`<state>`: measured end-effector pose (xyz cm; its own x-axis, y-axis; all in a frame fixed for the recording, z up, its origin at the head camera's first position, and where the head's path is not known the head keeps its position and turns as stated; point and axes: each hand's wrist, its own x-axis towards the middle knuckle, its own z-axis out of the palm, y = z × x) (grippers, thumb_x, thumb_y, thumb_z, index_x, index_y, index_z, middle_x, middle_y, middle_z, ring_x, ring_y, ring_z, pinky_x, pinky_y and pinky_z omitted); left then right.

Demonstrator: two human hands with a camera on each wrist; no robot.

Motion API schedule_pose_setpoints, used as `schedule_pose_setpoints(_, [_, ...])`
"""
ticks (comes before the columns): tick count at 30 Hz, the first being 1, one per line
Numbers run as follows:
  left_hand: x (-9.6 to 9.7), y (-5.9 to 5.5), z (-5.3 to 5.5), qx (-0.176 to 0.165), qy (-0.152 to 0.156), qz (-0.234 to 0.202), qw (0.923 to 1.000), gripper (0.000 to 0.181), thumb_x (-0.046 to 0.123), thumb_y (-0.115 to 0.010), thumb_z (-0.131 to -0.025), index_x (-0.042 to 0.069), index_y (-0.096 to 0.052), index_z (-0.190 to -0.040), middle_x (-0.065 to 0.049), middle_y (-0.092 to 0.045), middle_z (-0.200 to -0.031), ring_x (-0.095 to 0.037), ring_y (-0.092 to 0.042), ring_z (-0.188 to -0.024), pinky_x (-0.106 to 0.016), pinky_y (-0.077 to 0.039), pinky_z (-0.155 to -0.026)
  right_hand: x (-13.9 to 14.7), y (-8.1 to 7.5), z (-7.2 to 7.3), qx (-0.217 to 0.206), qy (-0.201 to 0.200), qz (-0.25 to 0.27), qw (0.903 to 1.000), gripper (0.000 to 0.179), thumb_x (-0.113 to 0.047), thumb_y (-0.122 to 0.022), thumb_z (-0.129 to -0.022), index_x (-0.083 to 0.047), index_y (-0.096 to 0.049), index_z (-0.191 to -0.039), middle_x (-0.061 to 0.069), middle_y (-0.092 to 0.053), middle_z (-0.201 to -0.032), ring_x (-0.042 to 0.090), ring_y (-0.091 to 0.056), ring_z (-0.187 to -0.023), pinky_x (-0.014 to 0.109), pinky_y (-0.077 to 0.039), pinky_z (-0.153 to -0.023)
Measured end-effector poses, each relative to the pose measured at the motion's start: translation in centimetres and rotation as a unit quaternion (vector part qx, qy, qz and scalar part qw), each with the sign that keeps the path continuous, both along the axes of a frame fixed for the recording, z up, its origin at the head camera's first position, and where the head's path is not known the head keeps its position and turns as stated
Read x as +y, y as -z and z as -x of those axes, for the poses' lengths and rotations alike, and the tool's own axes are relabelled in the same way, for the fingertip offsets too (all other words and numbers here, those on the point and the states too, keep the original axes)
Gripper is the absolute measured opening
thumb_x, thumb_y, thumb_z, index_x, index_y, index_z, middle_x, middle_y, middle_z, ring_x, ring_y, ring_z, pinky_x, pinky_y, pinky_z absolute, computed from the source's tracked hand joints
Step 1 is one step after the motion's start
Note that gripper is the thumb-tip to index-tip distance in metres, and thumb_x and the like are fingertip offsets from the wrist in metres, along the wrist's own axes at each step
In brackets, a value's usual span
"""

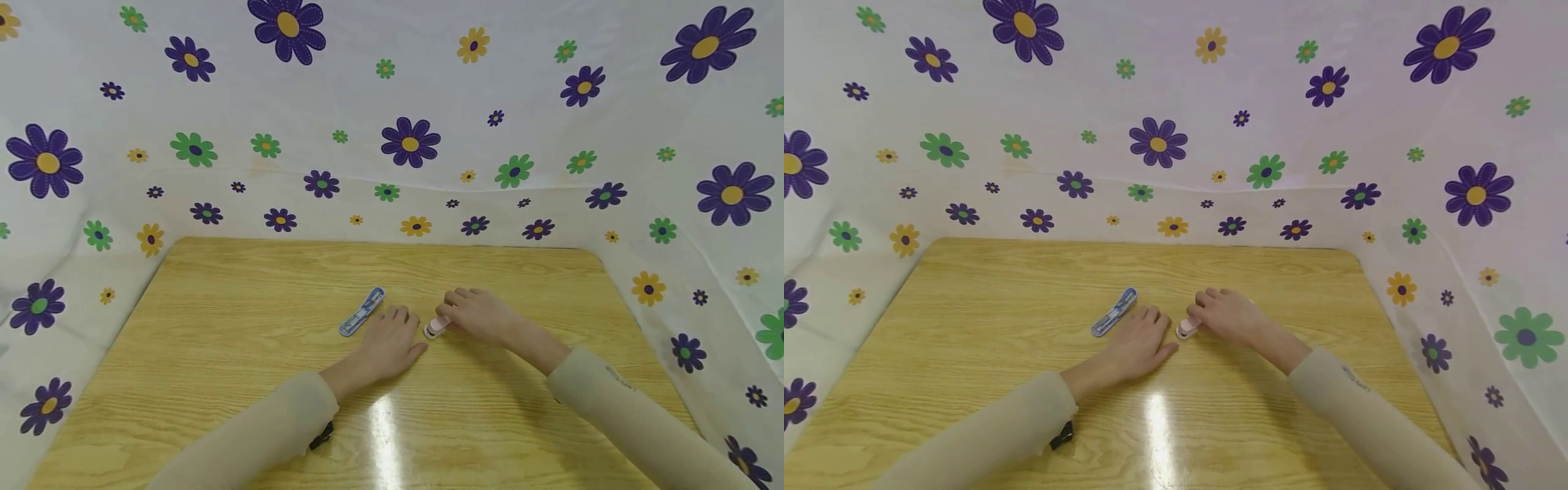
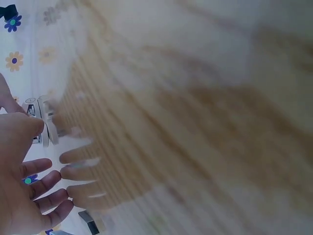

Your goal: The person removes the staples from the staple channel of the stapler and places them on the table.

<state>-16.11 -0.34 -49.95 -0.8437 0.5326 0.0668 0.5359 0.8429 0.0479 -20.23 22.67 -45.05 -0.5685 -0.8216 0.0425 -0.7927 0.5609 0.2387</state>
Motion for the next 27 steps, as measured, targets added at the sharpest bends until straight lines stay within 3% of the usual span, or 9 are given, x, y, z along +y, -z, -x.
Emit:
schedule_pose_setpoints(9, [0.5,0.3,0.2,-0.016,0.024,-0.018,0.9994,0.045,0.053,-0.053,-0.107,0.015,-0.066,-0.127,-0.005,-0.066,-0.123,-0.023,-0.061,-0.114,-0.041,-0.055,-0.095,-0.2,0.7,-0.6,0.016,-0.006,0.03,0.9994,0.025,-0.028,-0.08,-0.095,-0.016,-0.071,-0.116,0.001,-0.071,-0.109,0.019,-0.07,-0.097,0.035,-0.062,-0.086])
schedule_pose_setpoints(18, [0.7,0.8,0.2,0.032,0.033,-0.003,0.9989,0.04,0.052,-0.056,-0.107,0.016,-0.064,-0.12,-0.002,-0.064,-0.112,-0.02,-0.059,-0.104,-0.035,-0.054,-0.086,-0.9,1.2,-3.1,0.078,0.032,0.044,0.9954,0.029,-0.041,-0.079,-0.095,-0.017,-0.07,-0.11,-0.001,-0.07,-0.095,0.017,-0.067,-0.08,0.031,-0.058,-0.068])
schedule_pose_setpoints(22, [0.9,1.0,0.4,0.037,0.031,-0.006,0.9988,0.042,0.055,-0.054,-0.107,0.016,-0.065,-0.119,-0.001,-0.064,-0.109,-0.02,-0.059,-0.102,-0.036,-0.053,-0.085,-1.1,1.7,-3.6,0.11,0.034,0.055,0.9918,0.029,-0.044,-0.075,-0.097,-0.016,-0.069,-0.105,-0.001,-0.071,-0.09,0.016,-0.067,-0.075,0.028,-0.058,-0.064])
schedule_pose_setpoints(27, [1.0,1.2,0.7,0.029,0.025,-0.018,0.9991,0.039,0.053,-0.053,-0.108,0.018,-0.067,-0.117,-0.001,-0.065,-0.11,-0.02,-0.059,-0.103,-0.037,-0.053,-0.088,-1.0,2.1,-3.6,0.116,0.036,0.067,0.9904,0.029,-0.042,-0.076,-0.097,-0.015,-0.068,-0.102,0.001,-0.073,-0.09,0.017,-0.068,-0.075,0.028,-0.059,-0.065])
